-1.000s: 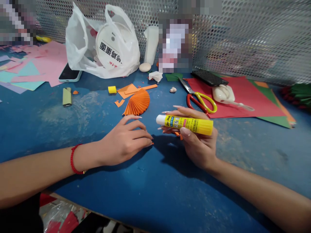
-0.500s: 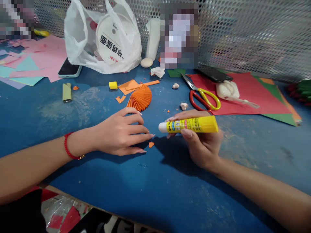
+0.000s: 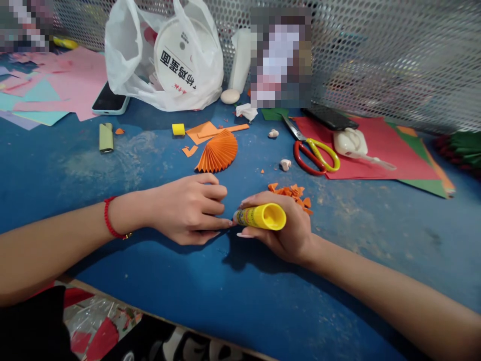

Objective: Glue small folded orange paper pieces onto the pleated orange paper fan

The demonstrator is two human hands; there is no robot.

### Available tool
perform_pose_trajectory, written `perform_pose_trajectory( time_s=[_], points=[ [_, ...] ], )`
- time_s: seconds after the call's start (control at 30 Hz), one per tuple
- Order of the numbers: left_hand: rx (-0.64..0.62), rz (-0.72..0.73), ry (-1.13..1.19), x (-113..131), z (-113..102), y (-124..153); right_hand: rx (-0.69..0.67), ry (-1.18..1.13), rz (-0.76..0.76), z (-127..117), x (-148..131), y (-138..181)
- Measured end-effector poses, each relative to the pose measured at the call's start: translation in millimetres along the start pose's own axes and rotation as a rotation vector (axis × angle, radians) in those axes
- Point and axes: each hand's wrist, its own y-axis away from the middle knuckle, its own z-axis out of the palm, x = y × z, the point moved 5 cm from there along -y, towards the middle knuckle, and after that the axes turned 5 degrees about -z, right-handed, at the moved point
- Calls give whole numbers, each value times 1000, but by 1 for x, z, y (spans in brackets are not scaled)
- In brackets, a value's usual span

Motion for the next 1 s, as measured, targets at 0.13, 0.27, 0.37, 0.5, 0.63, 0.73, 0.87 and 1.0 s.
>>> perform_pose_trajectory(
  time_s=[0.13,0.27,0.37,0.5,0.63,0.73,0.87,1.0],
  points=[
    [38,29,8,1,1,2,-81,11,-38,5,1,-1],
    [45,38,-23,3,4,4,-124,-2,-59,8,0,-4],
    [59,65,-43,6,5,5,-132,13,-46,9,-1,-4],
    [86,88,-53,8,4,6,-138,31,-73,10,-1,-2],
    [94,123,-84,10,5,6,-140,30,-90,11,1,1],
    [85,125,-103,10,6,7,-127,31,-98,10,1,1],
    [82,125,-116,11,5,7,-137,29,-81,9,0,0],
    [67,90,-127,11,5,4,-155,23,-74,10,-1,-1]
  ],
)
